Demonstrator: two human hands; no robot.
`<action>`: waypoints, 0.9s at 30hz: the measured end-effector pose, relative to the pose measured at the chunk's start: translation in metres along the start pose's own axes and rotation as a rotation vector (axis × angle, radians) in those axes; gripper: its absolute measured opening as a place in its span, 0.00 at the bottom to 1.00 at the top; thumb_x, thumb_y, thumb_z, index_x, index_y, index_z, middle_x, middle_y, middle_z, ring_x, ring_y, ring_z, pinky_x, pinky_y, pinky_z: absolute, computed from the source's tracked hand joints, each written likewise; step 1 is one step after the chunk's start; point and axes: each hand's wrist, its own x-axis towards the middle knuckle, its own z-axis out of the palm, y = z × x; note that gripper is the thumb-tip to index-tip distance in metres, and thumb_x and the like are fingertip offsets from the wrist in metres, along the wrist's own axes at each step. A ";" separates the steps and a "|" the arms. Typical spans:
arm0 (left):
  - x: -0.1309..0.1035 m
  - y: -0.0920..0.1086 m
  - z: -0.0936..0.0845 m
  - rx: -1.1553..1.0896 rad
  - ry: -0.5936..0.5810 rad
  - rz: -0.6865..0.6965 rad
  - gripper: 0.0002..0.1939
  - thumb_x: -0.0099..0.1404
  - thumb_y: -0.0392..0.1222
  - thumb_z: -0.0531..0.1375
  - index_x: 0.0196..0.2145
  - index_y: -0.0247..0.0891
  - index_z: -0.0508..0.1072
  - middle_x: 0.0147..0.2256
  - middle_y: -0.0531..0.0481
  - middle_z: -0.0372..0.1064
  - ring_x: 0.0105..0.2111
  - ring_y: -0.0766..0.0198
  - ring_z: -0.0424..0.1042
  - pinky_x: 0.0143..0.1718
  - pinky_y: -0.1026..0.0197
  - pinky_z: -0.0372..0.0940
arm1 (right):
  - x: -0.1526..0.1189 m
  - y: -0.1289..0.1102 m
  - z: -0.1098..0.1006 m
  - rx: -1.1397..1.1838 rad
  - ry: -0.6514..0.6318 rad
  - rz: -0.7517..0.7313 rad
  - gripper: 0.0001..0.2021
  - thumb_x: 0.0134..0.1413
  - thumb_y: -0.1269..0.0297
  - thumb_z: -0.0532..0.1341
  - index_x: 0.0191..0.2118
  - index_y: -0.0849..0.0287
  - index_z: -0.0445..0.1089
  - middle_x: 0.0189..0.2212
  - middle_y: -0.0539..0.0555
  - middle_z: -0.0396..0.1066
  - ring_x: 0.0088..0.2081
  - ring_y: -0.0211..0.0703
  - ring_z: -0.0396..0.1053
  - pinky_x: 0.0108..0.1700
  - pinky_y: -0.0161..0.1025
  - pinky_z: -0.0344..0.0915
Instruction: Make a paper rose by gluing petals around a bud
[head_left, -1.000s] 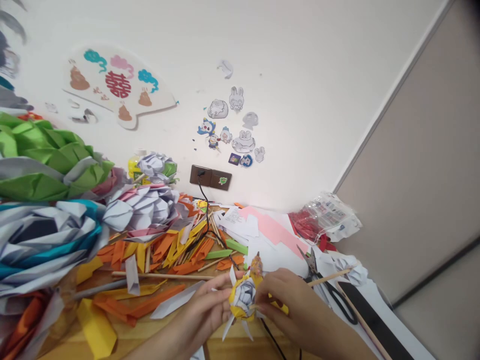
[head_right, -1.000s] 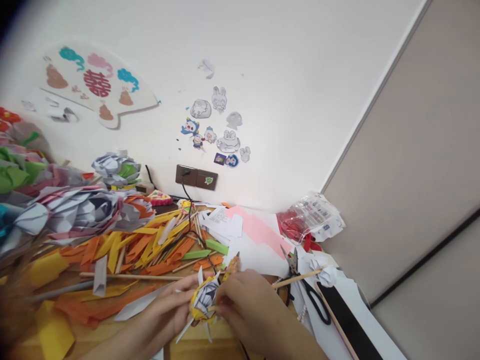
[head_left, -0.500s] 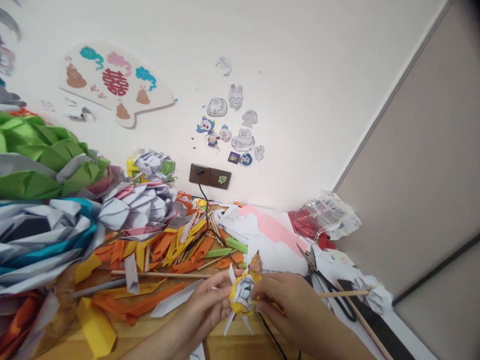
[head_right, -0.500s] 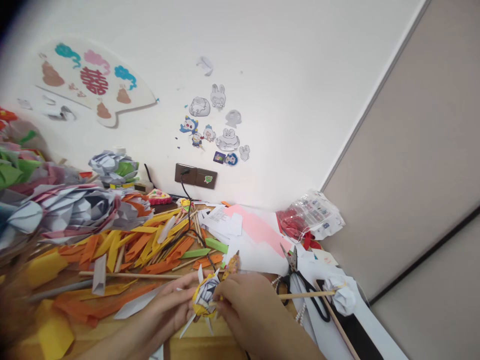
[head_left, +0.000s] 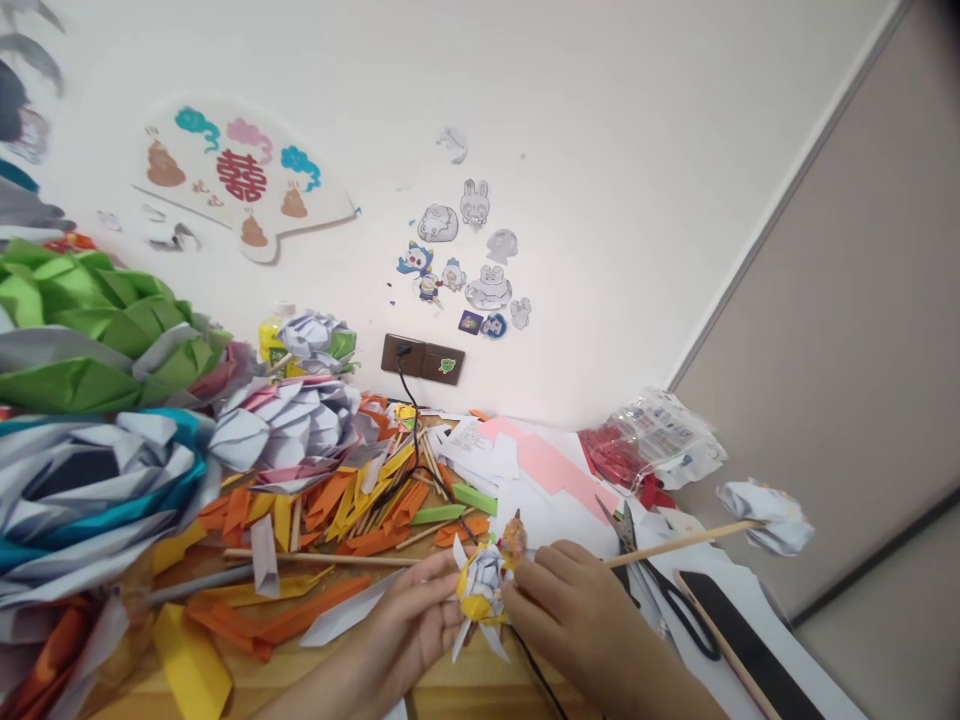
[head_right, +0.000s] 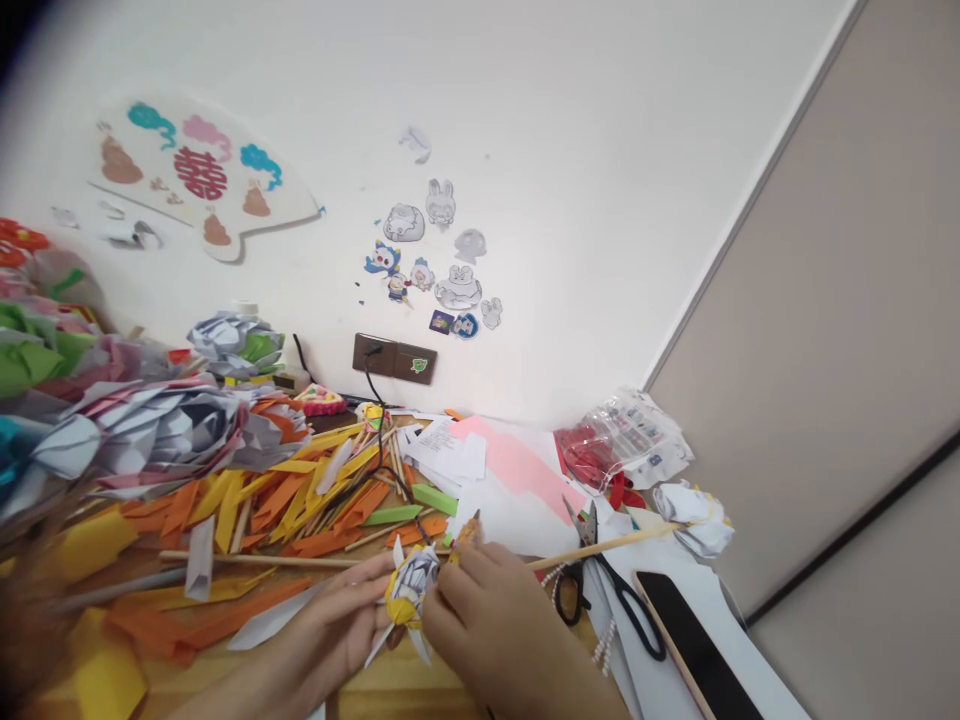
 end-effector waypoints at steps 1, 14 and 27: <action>0.000 0.000 0.000 -0.001 -0.001 0.009 0.08 0.57 0.31 0.61 0.36 0.33 0.75 0.30 0.45 0.74 0.29 0.66 0.73 0.33 0.66 0.64 | 0.000 0.000 0.000 0.002 0.003 -0.008 0.14 0.62 0.73 0.47 0.27 0.60 0.64 0.22 0.50 0.65 0.23 0.38 0.57 0.26 0.37 0.51; -0.005 -0.002 -0.002 0.103 0.007 0.096 0.16 0.57 0.34 0.62 0.44 0.41 0.71 0.40 0.47 0.73 0.43 0.61 0.70 0.45 0.62 0.60 | -0.008 0.001 0.006 0.325 0.001 0.302 0.10 0.60 0.72 0.48 0.35 0.59 0.65 0.26 0.53 0.69 0.29 0.41 0.63 0.30 0.36 0.56; 0.000 -0.008 -0.012 0.244 0.073 0.166 0.19 0.52 0.42 0.67 0.43 0.43 0.73 0.44 0.46 0.72 0.46 0.54 0.69 0.49 0.57 0.60 | -0.008 -0.003 0.008 0.205 -0.200 0.370 0.07 0.53 0.75 0.54 0.34 0.57 0.66 0.26 0.49 0.71 0.28 0.40 0.67 0.28 0.35 0.55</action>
